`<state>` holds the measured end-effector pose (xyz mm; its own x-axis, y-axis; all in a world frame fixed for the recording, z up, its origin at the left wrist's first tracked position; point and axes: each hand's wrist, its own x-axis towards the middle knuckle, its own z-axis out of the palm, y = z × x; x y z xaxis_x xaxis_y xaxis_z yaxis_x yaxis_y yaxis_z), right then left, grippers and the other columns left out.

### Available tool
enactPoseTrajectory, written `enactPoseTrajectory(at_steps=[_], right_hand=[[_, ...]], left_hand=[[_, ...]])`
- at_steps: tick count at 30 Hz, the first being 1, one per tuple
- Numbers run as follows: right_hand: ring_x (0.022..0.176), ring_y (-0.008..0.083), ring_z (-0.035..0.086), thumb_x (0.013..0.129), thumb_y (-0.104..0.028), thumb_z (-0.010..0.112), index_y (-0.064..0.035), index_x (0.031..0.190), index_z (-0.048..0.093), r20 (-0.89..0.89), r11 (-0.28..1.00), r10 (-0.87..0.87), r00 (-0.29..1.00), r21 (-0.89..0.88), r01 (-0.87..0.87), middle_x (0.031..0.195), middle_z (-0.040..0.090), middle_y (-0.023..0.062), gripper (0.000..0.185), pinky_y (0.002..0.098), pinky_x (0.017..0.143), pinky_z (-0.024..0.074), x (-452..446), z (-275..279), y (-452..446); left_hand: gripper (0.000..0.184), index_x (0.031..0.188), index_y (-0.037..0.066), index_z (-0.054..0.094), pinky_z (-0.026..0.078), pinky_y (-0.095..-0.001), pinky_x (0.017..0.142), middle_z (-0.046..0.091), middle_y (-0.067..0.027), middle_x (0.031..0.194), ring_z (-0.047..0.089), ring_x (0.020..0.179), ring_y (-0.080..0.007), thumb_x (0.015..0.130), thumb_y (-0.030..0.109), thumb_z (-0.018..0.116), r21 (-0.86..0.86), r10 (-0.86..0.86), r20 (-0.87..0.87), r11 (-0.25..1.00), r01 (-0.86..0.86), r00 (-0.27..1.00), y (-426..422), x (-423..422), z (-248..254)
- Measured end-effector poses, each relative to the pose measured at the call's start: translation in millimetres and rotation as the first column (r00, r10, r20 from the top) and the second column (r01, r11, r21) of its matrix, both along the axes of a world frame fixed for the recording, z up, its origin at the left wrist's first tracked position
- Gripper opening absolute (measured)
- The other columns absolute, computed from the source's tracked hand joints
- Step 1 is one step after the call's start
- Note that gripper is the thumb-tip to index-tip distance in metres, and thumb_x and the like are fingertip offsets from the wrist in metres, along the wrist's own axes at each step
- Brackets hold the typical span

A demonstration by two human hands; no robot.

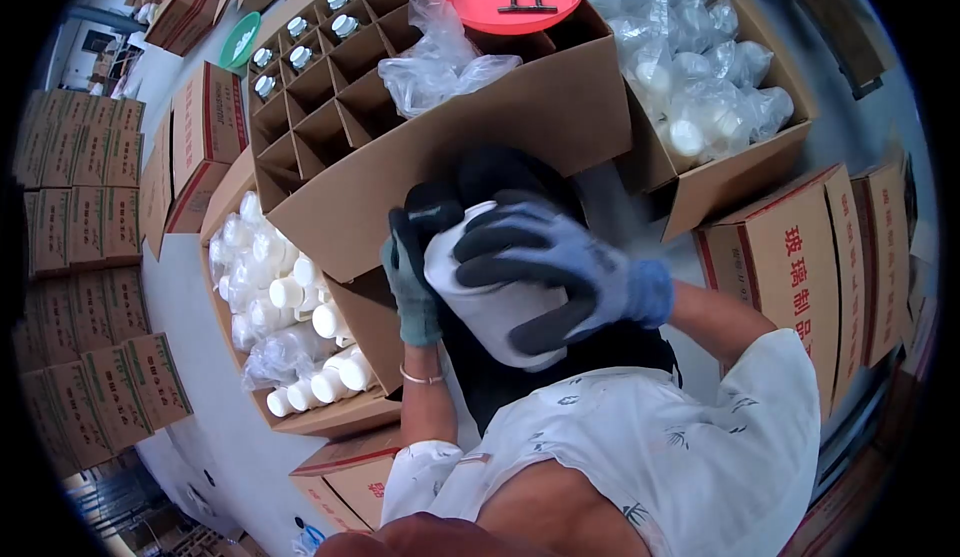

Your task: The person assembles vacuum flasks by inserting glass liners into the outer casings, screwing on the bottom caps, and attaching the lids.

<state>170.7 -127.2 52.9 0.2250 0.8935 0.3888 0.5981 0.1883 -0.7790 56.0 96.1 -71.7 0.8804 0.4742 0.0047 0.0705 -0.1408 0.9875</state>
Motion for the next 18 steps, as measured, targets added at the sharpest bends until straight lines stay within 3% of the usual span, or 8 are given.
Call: enactPoseTrajectory(at_steps=[3, 6, 8, 9, 12, 13, 16, 18], right_hand=[[0.111, 0.033, 0.052, 0.079, -0.023, 0.069, -0.0123, 0.113, 0.065, 0.172, 0.997, -0.082, 0.982, 0.015, 0.081, 0.115, 0.059, 0.012, 0.036, 0.0481, 0.102, 0.0362, 5.7, -27.6, 22.3], [0.106, 0.0262, 0.056, 0.082, -0.011, 0.066, -0.0078, 0.107, 0.067, -0.111, 0.994, -0.033, 0.993, 0.096, 0.044, 0.109, 0.061, 0.0111, 0.025, 0.0422, 0.096, 0.0422, 45.3, -38.0, -5.3], [0.109, 0.0262, 0.056, 0.085, -0.016, 0.064, -0.0048, 0.105, 0.068, -0.567, 0.966, -0.252, 0.784, -0.101, 0.238, 0.113, 0.059, 0.0134, 0.023, 0.0403, 0.096, 0.044, 58.7, -61.4, -30.3], [0.106, 0.0216, 0.058, 0.082, -0.009, 0.067, -0.0008, 0.107, 0.065, -0.36, 0.956, -0.289, 0.887, -0.067, 0.285, 0.114, 0.06, 0.0122, 0.026, 0.0338, 0.096, 0.0459, 59.8, -49.7, -26.9], [0.118, 0.0244, 0.052, 0.082, -0.011, 0.068, -0.002, 0.112, 0.065, -0.541, 0.997, -0.072, 0.838, -0.004, 0.083, 0.122, 0.058, 0.0129, 0.031, 0.0386, 0.105, 0.0379, 20.6, -47.7, -1.3], [0.121, 0.0252, 0.05, 0.082, -0.014, 0.07, -0.0037, 0.114, 0.066, -0.29, 0.997, 0.075, 0.954, -0.005, -0.08, 0.125, 0.058, 0.0128, 0.034, 0.0396, 0.107, 0.0347, 37.0, -40.0, 6.8], [0.111, 0.0244, 0.056, 0.086, -0.017, 0.067, -0.0043, 0.107, 0.069, -0.209, 0.883, -0.435, 0.876, -0.291, 0.37, 0.113, 0.062, 0.0134, 0.024, 0.0382, 0.1, 0.0418, 78.8, -66.6, -27.1], [0.107, 0.0258, 0.058, 0.088, -0.015, 0.065, -0.0056, 0.108, 0.067, -0.263, 0.921, -0.361, 0.895, -0.251, 0.298, 0.11, 0.062, 0.0134, 0.022, 0.0387, 0.097, 0.0437, 72.3, -68.8, -13.7]], left_hand=[[0.043, 0.109, -0.004, 0.064, 0.043, -0.0333, 0.09, 0.066, -0.0131, 0.105, 0.059, 0.098, -0.0196, 0.104, 0.03, 0.039, -0.125, 0.084, -0.046, 0.988, -0.089, 0.995, 2.1, 0.2, -5.6], [0.059, 0.108, -0.003, 0.068, 0.043, -0.0319, 0.094, 0.07, -0.0126, 0.102, 0.062, 0.101, -0.0209, 0.104, 0.04, 0.027, -0.122, -0.062, 0.077, 0.99, 0.071, 0.995, -4.5, -17.5, 61.8], [0.044, 0.117, -0.005, 0.062, 0.04, -0.0339, 0.1, 0.062, -0.0153, 0.122, 0.056, 0.114, -0.0226, 0.103, 0.029, 0.037, -0.414, -0.045, 0.214, 0.901, 0.133, 0.976, 21.5, -43.6, 34.9], [0.042, 0.118, -0.005, 0.062, 0.038, -0.035, 0.102, 0.062, -0.0159, 0.122, 0.055, 0.116, -0.0237, 0.101, 0.026, 0.039, -0.304, -0.046, 0.197, 0.947, 0.105, 0.979, 15.4, -37.8, 39.4], [0.038, 0.123, -0.005, 0.059, 0.033, -0.0381, 0.108, 0.062, -0.0176, 0.122, 0.052, 0.122, -0.027, 0.096, 0.018, 0.044, 0.041, -0.036, 0.138, 0.999, 0.03, 0.99, -23.4, -12.1, 64.9], [0.041, 0.126, -0.002, 0.057, 0.035, -0.0385, 0.107, 0.061, -0.0175, 0.124, 0.054, 0.119, -0.0285, 0.098, 0.024, 0.044, 0.029, -0.1, 0.208, 0.995, 0.096, 0.973, -16.3, -18.1, 61.8], [0.049, 0.134, 0.0, 0.051, 0.033, -0.0387, 0.109, 0.056, -0.0165, 0.131, 0.054, 0.12, -0.0309, 0.098, 0.033, 0.048, -0.184, -0.007, 0.247, 0.981, 0.054, 0.969, 10.0, -48.0, 54.7], [0.056, 0.138, 0.001, 0.046, 0.029, -0.0398, 0.112, 0.051, -0.0163, 0.137, 0.047, 0.127, -0.0321, 0.094, 0.035, 0.054, -0.121, -0.029, 0.11, 0.992, 0.043, 0.993, 7.8, -38.1, 60.5]])
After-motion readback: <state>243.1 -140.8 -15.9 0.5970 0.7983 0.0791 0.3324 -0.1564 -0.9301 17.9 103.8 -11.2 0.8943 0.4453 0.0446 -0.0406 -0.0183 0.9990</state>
